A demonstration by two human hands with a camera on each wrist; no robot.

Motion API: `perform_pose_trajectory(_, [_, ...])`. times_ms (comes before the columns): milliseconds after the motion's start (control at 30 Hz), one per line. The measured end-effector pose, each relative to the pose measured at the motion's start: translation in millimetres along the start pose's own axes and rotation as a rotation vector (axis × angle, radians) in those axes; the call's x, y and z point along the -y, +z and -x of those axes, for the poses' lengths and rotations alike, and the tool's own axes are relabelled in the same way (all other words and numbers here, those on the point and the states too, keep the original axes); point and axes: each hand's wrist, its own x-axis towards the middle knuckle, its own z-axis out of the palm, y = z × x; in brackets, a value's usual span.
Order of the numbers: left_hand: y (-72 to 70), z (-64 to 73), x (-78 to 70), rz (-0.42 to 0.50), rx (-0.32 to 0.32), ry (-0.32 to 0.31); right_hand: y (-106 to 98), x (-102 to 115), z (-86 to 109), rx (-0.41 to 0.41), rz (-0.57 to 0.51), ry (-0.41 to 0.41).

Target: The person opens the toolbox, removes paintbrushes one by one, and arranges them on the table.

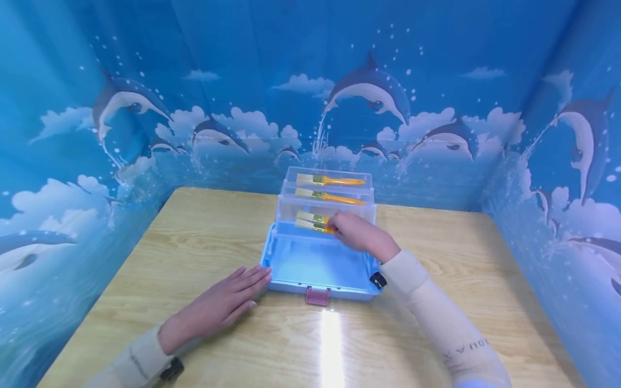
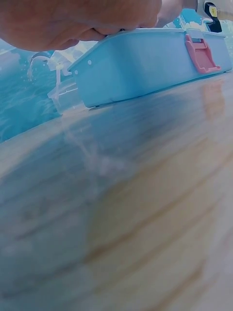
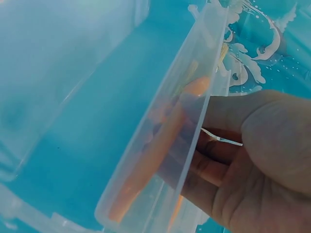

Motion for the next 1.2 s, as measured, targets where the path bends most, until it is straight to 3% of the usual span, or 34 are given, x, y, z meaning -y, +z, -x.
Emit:
perform_pose_trajectory(633, [0.1,1.6,0.4,-0.044,0.033,-0.001,4.3,-4.0,3.0,-0.063,-0.037,-0.008])
perform_pose_trajectory(1200, [1.2,2.7,1.8,-0.044,0.040,-0.001,-0.8,-1.1,2.1,-0.176,-0.054,-0.127])
